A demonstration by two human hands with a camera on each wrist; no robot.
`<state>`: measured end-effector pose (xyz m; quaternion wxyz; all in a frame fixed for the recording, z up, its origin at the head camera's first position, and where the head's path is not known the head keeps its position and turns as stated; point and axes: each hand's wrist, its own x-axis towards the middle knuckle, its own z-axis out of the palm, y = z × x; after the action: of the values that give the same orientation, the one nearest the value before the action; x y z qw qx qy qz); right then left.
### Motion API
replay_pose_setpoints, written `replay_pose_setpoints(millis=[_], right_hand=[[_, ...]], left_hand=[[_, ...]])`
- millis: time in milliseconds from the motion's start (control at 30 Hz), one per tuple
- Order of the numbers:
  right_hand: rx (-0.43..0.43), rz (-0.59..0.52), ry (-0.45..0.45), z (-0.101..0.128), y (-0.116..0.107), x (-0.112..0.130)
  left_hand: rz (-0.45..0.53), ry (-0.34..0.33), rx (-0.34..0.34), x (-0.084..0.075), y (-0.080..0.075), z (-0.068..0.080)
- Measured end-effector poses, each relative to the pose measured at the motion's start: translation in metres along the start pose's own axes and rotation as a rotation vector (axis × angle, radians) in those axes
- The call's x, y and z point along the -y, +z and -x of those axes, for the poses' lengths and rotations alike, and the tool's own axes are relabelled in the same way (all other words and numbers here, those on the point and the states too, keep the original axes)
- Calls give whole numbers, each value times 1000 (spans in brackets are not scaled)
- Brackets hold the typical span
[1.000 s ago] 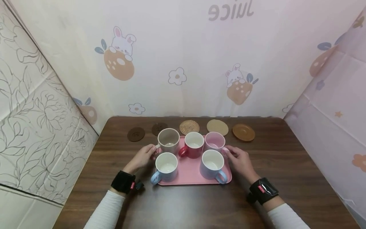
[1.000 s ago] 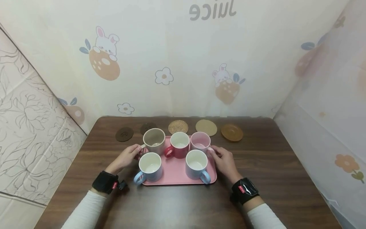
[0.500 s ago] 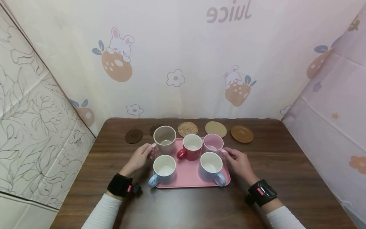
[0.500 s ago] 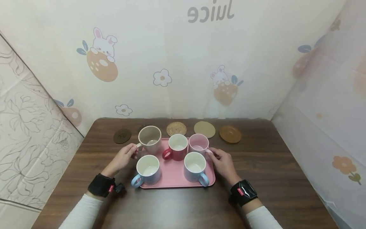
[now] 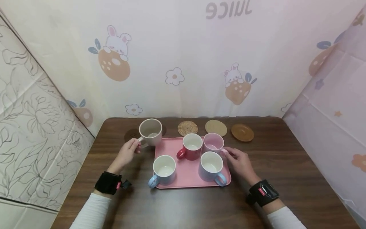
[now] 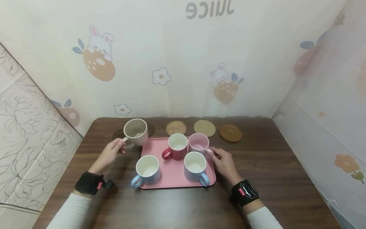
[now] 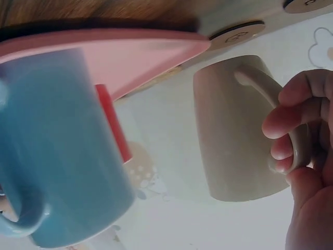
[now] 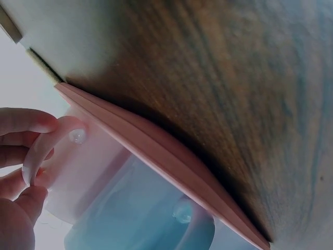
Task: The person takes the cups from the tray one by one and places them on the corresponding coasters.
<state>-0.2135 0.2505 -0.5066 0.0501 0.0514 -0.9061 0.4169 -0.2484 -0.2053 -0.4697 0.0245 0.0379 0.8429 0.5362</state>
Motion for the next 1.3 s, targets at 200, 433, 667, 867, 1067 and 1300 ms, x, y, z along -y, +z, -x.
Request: replay_pose_setpoints(millis=[200, 433, 667, 867, 1067, 1300], right_hand=[[19, 15, 13, -2, -2, 1], [-3, 42, -2, -2, -3, -1], [12, 40, 4, -4, -3, 0], [20, 40, 16, 0, -1, -1], [25, 24, 47, 1, 0, -1], [14, 35, 50, 0, -1, -1]], left_hand=[[-18, -15, -29, 4, -12, -5], [50, -56, -49, 6, -24, -18], [43, -92, -86, 12, -40, -24], [33, -138, -127, 20, -50, -28], [49, -178, -173, 31, -54, -30], [42, -191, -221, 42, -54, -33]])
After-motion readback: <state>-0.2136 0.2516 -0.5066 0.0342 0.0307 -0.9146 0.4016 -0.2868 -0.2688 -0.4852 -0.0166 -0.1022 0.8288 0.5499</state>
